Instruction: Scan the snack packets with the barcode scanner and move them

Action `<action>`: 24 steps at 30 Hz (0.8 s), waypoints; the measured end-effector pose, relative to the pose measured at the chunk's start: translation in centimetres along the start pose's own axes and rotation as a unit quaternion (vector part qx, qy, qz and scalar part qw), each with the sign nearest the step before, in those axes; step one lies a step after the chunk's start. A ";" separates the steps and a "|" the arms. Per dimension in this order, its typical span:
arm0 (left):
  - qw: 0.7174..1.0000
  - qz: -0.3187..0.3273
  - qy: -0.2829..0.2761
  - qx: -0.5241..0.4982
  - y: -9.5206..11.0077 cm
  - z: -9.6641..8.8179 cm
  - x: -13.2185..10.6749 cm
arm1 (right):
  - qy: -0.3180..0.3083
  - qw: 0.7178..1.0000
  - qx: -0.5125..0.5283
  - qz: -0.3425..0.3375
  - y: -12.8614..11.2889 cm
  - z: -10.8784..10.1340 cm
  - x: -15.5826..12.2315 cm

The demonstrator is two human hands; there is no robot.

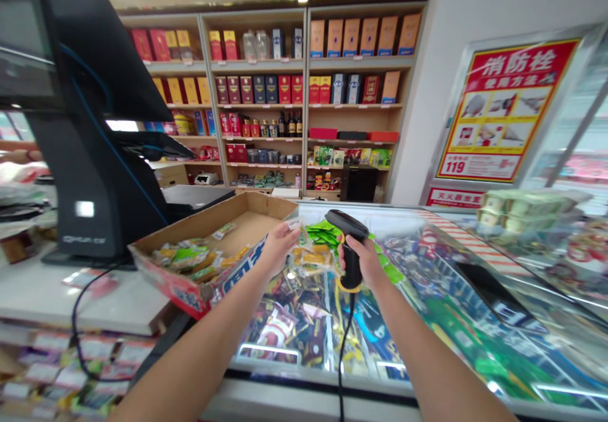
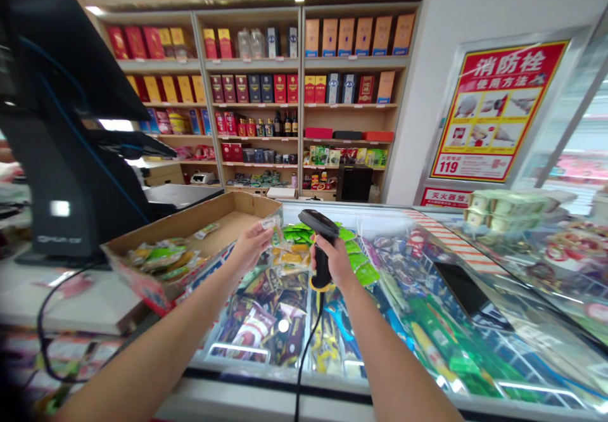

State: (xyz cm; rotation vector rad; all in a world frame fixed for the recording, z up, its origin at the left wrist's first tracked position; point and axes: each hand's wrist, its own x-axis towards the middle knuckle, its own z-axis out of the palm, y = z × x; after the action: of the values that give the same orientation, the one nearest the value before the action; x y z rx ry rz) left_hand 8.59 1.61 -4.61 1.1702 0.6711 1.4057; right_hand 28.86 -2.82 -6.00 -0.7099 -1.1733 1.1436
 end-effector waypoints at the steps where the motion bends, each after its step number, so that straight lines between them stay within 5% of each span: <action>1: 1.000 0.005 0.017 0.007 -1.2 -0.2 0.4 | -0.010 1.000 -0.007 0.006 -0.1 0.0 0.0; 5: 0.998 0.011 0.045 0.038 -3.9 -1.8 1.1 | -0.092 0.993 -0.043 0.055 -0.1 0.3 -0.3; 9: 0.997 0.032 0.040 0.059 -4.3 -3.0 0.9 | -0.149 0.981 -0.099 0.071 0.3 0.9 -0.6; 16: 0.994 0.059 -0.019 0.093 -3.9 -2.8 0.6 | -0.142 0.981 -0.102 0.083 0.4 1.6 -0.9; 24: 0.987 0.094 -0.006 0.130 -3.7 -2.7 0.6 | -0.129 0.984 -0.094 0.080 0.7 1.8 -0.9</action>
State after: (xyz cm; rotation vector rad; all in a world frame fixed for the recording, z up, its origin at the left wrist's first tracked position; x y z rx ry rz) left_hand 7.59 3.57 -8.66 1.4786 0.7675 1.4981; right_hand 26.92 -3.72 -6.44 -0.8295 -1.4794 1.2990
